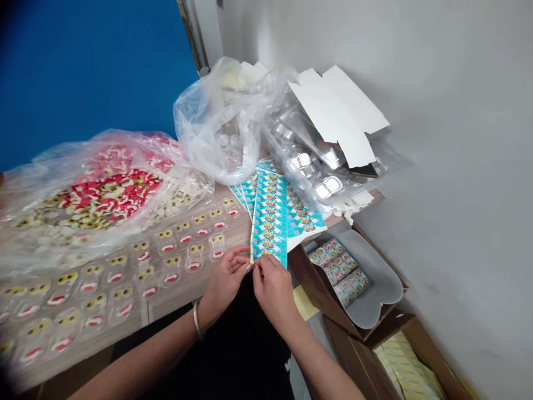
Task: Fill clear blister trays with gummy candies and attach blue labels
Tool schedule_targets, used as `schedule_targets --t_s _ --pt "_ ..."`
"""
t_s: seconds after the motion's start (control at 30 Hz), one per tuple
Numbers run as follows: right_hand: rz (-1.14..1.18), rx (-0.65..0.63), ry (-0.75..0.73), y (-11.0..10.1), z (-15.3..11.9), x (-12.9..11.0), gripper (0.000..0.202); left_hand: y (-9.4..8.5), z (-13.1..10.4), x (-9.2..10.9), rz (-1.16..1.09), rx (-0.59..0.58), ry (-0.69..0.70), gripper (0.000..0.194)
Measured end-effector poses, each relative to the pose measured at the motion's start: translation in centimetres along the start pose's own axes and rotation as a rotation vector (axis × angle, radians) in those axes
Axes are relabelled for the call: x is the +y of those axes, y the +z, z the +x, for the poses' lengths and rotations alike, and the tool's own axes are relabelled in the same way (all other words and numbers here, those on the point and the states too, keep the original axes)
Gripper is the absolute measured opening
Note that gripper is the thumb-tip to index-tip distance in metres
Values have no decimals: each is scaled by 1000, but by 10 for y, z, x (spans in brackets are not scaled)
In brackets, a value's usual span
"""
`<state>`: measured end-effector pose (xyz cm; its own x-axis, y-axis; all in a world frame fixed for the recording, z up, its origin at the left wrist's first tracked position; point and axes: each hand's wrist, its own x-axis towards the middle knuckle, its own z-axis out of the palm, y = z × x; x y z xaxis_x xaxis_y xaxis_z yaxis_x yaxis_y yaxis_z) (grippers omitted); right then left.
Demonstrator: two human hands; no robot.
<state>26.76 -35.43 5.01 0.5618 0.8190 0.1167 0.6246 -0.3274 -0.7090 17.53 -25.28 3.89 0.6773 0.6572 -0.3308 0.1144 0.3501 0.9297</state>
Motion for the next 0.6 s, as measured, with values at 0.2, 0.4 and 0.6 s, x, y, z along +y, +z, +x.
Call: schedule_targets --t_s 0.2,0.4,0.6 --pt "239 116 211 9 2 14 16 3 4 -7 -10 9 -9 34" --pt "920 192 609 10 10 44 28 -3 1 -13 309 45 108 30" --pt "1125 194 690 -3 19 52 32 -4 0 -5 1115 -243 647 35"
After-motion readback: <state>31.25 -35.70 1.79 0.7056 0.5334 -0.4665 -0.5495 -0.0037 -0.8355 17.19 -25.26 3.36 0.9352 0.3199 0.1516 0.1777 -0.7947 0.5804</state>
